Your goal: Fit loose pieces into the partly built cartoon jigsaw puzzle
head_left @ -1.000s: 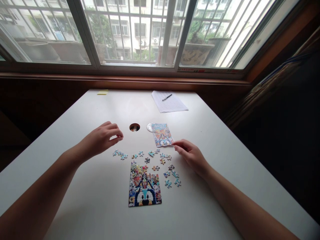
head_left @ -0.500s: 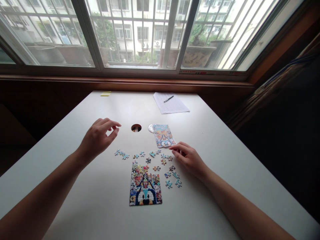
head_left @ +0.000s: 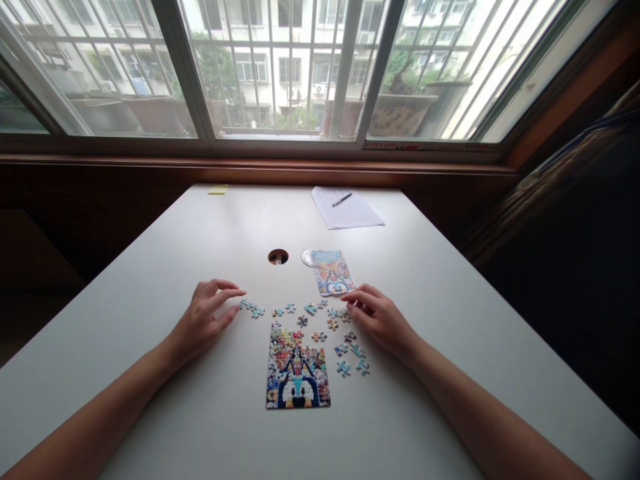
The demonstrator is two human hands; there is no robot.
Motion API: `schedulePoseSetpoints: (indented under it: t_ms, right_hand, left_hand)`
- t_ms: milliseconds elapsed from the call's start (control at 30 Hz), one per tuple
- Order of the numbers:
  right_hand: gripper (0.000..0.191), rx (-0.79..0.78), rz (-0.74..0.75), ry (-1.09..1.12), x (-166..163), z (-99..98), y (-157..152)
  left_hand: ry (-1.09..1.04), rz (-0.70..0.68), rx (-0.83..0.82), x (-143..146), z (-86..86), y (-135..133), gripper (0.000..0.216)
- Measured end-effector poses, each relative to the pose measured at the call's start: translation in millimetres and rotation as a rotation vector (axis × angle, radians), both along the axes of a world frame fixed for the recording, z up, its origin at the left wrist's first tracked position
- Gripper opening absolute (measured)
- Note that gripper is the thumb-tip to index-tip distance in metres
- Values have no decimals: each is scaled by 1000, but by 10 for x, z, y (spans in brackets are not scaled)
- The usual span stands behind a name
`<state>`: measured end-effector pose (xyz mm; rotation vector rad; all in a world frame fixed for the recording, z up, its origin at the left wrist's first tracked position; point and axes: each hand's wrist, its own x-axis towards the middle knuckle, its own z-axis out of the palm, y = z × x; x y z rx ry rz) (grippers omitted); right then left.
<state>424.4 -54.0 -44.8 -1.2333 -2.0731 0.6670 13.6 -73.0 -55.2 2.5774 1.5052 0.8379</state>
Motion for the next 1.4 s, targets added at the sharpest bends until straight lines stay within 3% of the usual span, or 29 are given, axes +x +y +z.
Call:
schedulePoseSetpoints:
  t_ms: [200, 367, 533, 833, 1067, 1400]
  right_hand:
    - [22, -4, 16, -7, -10, 9, -2]
    - [22, -5, 26, -5, -4, 9, 3]
    - [20, -8, 30, -6, 6, 5, 8]
    - [20, -22, 29, -3, 6, 3, 8]
    - [21, -27, 27, -8, -3, 19, 10]
    - [22, -18, 33, -6, 6, 18, 13]
  left_hand:
    - [150, -164, 28, 115, 58, -86, 31]
    - [186, -203, 24, 163, 95, -103, 36]
    - [139, -196, 42, 145, 104, -85, 37]
    - [27, -38, 37, -57, 67, 42, 30]
    - [58, -84, -70, -66, 64, 63, 30]
    - [24, -76, -84, -98, 77, 48, 22]
